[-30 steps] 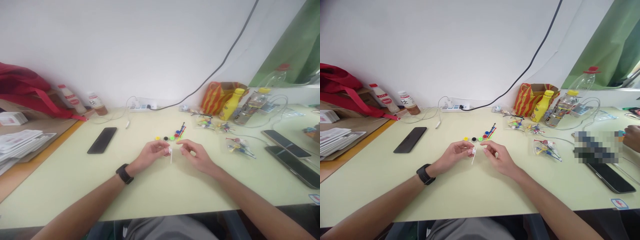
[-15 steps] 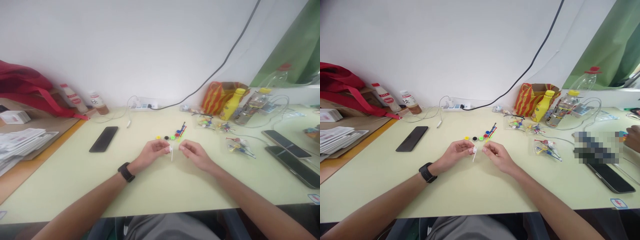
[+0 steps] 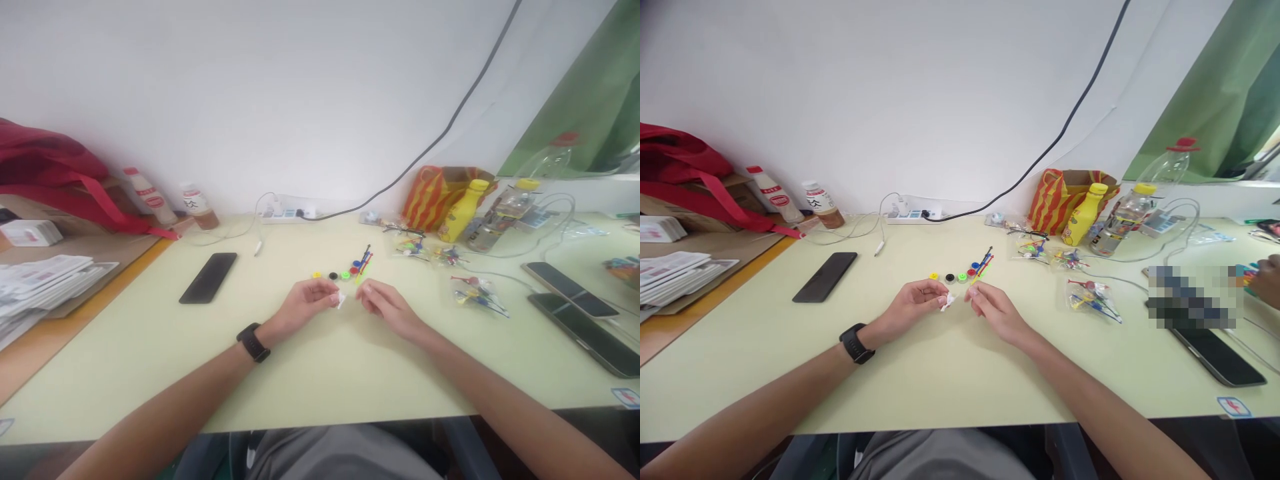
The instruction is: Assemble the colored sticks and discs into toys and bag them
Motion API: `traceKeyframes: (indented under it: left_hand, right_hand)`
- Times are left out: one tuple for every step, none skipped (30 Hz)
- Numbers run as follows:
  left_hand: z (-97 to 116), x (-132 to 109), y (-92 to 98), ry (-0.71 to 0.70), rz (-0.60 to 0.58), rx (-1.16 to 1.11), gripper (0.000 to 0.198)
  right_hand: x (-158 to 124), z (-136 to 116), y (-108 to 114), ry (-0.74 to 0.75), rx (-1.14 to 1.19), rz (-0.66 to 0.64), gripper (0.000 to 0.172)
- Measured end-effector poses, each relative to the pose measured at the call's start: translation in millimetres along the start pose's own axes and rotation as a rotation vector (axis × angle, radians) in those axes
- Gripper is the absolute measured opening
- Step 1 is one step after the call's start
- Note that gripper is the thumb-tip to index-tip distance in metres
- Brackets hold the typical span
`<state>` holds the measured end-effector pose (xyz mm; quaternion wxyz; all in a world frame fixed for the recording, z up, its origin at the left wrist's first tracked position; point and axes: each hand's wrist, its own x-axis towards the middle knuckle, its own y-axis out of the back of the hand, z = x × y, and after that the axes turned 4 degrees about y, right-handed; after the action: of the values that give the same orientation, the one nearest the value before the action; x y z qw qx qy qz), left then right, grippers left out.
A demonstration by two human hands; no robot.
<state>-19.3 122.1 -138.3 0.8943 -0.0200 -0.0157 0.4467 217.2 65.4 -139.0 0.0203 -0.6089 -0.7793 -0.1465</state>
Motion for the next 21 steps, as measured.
traceKeyframes:
  left_hand:
    - [0,0,-0.4,0.003,-0.004,0.002,0.027]
    - [1,0,-0.7,0.009,-0.003,0.000,0.027]
    - [2,-1,-1.0,0.017,0.002,-0.005,0.028]
    - [2,-1,-1.1,0.025,0.009,-0.010,0.029]
    - [2,-1,-1.1,0.030,0.015,-0.013,0.030]
    - [3,-1,-1.0,0.032,0.019,-0.013,0.030]
    - [3,-1,-0.7,0.031,0.018,-0.010,0.031]
    - [3,0,-0.5,0.029,0.015,-0.006,0.031]
    - [2,0,-0.3,0.027,0.010,-0.002,0.031]
    - [2,0,-0.1,0.025,0.005,0.000,0.030]
    - [2,0,0.1,0.024,0.002,0.000,0.030]
    - [1,0,0.1,0.022,0.004,-0.002,0.029]
    - [1,0,0.2,0.021,0.010,-0.003,0.029]
    - [1,0,0.2,0.021,0.018,-0.004,0.029]
    - [1,0,0.1,0.022,0.026,-0.004,0.029]
    - [0,0,0.1,0.024,0.034,0.000,0.029]
    - [0,0,0.0,0.025,0.039,0.003,0.029]
    - [0,0,0.0,0.023,0.041,0.004,0.029]
    - [1,0,-0.1,0.017,0.044,0.003,0.028]
    - [1,0,-0.2,0.006,0.051,-0.001,0.028]
    - [1,-1,-0.4,-0.006,0.059,-0.006,0.028]
  right_hand:
    - [0,-2,-2,0.023,0.001,0.002,0.045]
    - [-1,-3,-3,0.039,-0.001,-0.003,0.049]
    - [-2,-4,-5,0.048,-0.010,-0.012,0.057]
    - [-3,-4,-6,0.053,-0.026,-0.019,0.064]
    - [-4,-3,-7,0.056,-0.047,-0.026,0.068]
    - [-5,-2,-8,0.060,-0.068,-0.030,0.070]
    - [-6,-1,-8,0.065,-0.085,-0.033,0.071]
    - [-6,0,-8,0.070,-0.097,-0.034,0.072]
    - [-7,0,-7,0.073,-0.102,-0.031,0.074]
    - [-7,1,-7,0.076,-0.101,-0.024,0.076]
    - [-7,1,-8,0.078,-0.095,-0.012,0.079]
    - [-7,0,-9,0.081,-0.081,0.005,0.081]
    - [-7,0,-10,0.084,-0.061,0.027,0.083]
    - [-6,0,-11,0.085,-0.037,0.054,0.084]
    - [-6,0,-12,0.084,-0.010,0.085,0.081]
    - [-5,1,-13,0.077,0.016,0.119,0.075]
    - [-5,3,-13,0.059,0.035,0.145,0.063]
    - [-4,4,-13,0.025,0.045,0.148,0.047]
    - [-3,6,-12,-0.017,0.051,0.126,0.035]
    - [-2,8,-10,-0.057,0.059,0.080,0.043]
    - [-1,9,-8,-0.086,0.071,0.021,0.058]
